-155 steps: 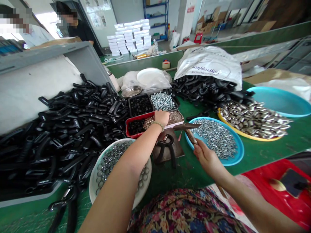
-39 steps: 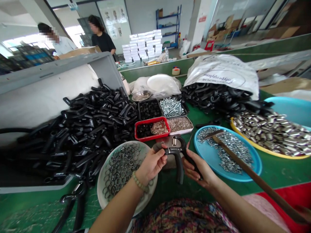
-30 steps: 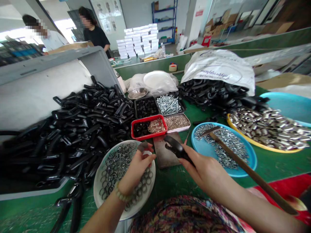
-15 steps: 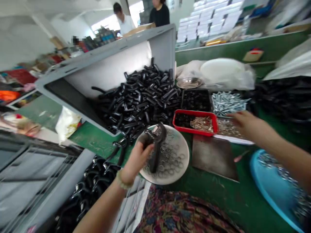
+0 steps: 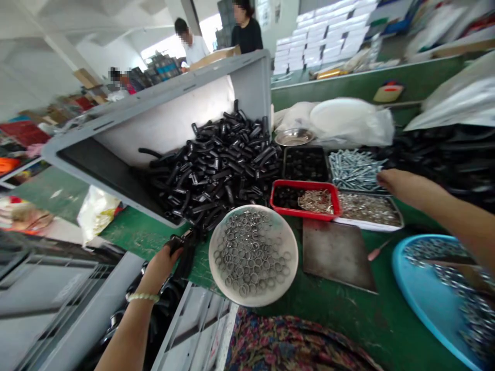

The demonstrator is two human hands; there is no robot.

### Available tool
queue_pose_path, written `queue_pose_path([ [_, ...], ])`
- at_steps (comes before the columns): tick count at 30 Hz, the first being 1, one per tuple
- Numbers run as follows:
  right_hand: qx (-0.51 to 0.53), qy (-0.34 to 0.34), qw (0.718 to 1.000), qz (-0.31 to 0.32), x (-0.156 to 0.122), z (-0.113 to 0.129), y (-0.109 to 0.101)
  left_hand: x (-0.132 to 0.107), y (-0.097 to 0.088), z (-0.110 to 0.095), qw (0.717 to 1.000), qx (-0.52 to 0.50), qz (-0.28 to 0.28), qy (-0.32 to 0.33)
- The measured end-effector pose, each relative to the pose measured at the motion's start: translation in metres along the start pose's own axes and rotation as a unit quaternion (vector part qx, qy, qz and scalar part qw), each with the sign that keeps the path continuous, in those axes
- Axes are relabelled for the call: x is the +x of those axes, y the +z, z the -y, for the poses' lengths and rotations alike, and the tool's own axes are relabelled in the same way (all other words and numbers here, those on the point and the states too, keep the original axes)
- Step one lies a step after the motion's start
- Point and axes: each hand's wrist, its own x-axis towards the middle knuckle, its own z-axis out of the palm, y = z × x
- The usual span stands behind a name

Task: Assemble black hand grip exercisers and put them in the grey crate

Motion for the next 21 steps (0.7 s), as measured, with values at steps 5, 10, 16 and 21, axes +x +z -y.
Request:
queue_pose_path([
  [5, -0.082, 0.054, 0.995, -0.021, -0.029, 0.035, -0.001, 0.0, -0.056, -0.061, 0.975, 0.14, -0.161, 0.056],
  [10, 0.034, 0.052, 0.998, 0.002, -0.086, 0.122, 0.038, 0.034, -0.094, -0.291, 0.887, -0.05, -0.148, 0.435],
  [16, 0.02, 0.117, 0.992, -0.042, -0.153, 0.143, 0.041, 0.097, -0.056, -0.48, 0.872, -0.008, -0.029, 0.489],
  [21, 0.025, 0.174, 0.983, -0.06, -0.187, 0.119, 0.021, 0.119, -0.046, -0.489, 0.864, -0.028, 0.005, 0.502],
])
